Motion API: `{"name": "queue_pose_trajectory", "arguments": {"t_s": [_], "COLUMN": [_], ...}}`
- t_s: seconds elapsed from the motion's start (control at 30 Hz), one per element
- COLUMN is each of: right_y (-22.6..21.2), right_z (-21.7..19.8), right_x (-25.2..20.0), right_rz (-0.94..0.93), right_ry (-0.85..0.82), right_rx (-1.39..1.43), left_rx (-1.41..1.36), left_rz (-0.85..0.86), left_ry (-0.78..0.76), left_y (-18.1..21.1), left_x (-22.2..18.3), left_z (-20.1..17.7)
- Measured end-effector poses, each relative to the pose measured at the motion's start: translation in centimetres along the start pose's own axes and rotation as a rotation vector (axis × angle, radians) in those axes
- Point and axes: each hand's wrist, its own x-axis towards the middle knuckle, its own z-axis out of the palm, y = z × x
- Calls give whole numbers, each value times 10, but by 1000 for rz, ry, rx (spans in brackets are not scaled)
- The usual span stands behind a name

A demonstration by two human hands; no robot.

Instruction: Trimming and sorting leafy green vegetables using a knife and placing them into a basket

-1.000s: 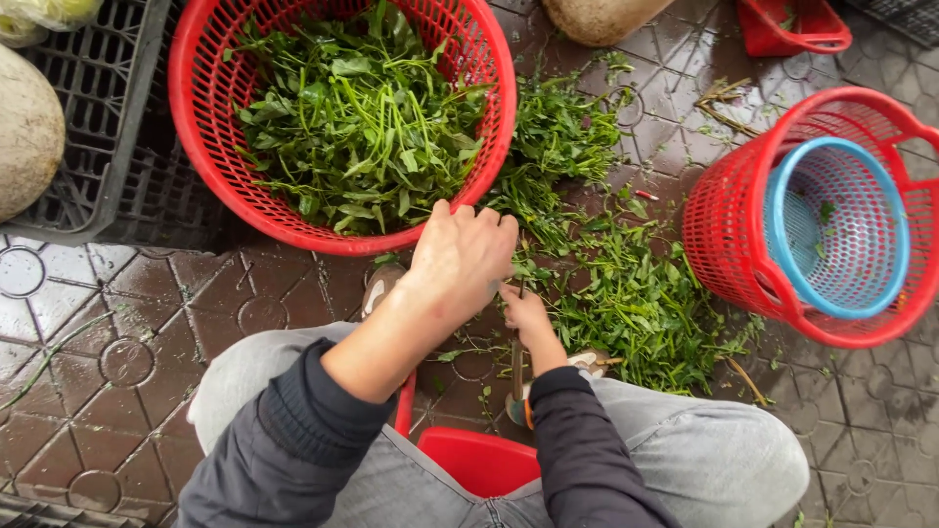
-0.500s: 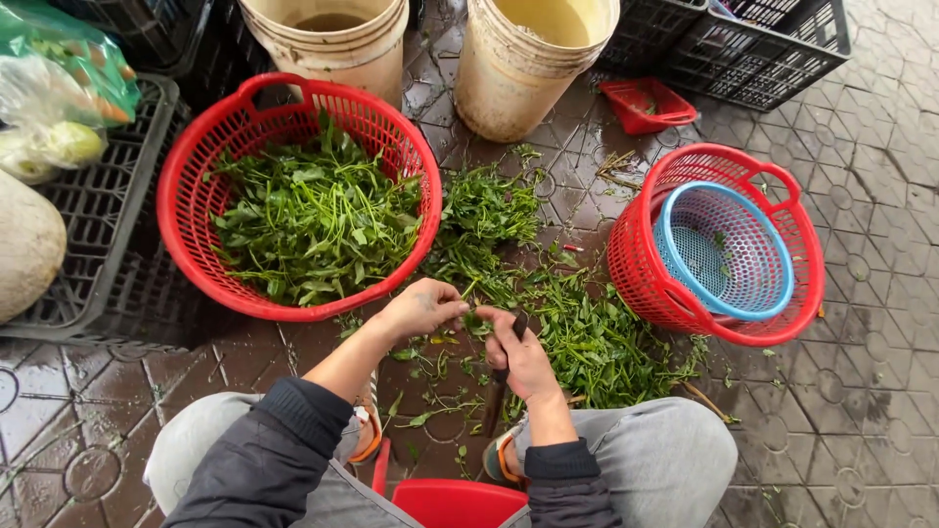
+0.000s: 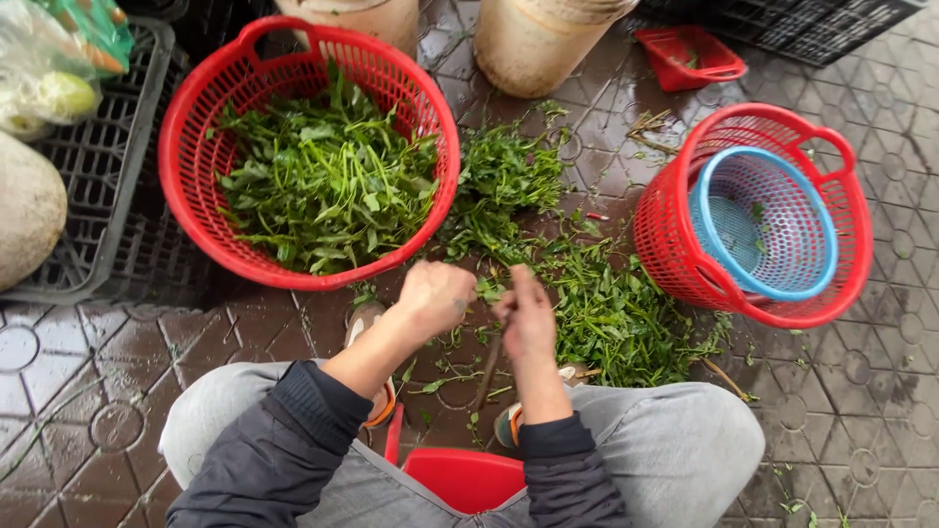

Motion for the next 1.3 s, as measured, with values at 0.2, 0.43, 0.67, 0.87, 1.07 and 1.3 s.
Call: {"name": "queue_pose_trajectory", "arguments": {"t_s": [0.2,0.43,0.67,0.87,1.07,1.3], "right_y": [83,199,168,162,107,-30], "right_z": [-67,-61,1,-17,-44,-18], "right_x": [55,116,113,137,110,2], "right_rz": [185,-14,-317,-203,14,-29], "right_ry": [258,-61,-253,-363,-434,-290], "right_rx": [-30,-1221,-1672,-1736,-1337,-644], "left_rx": [228,-182,-90,-45,34,208], "left_rz": [-364,-278,-163,-125,-97,140], "left_ry": [246,48,-128,-204,-94,-70], "left_y": [-44,-33,-24,-21,-19,7], "left_x": [-39,-53,-53,-41,-26,2], "left_z": [-189,-223,-223,-200,-139,-82]}}
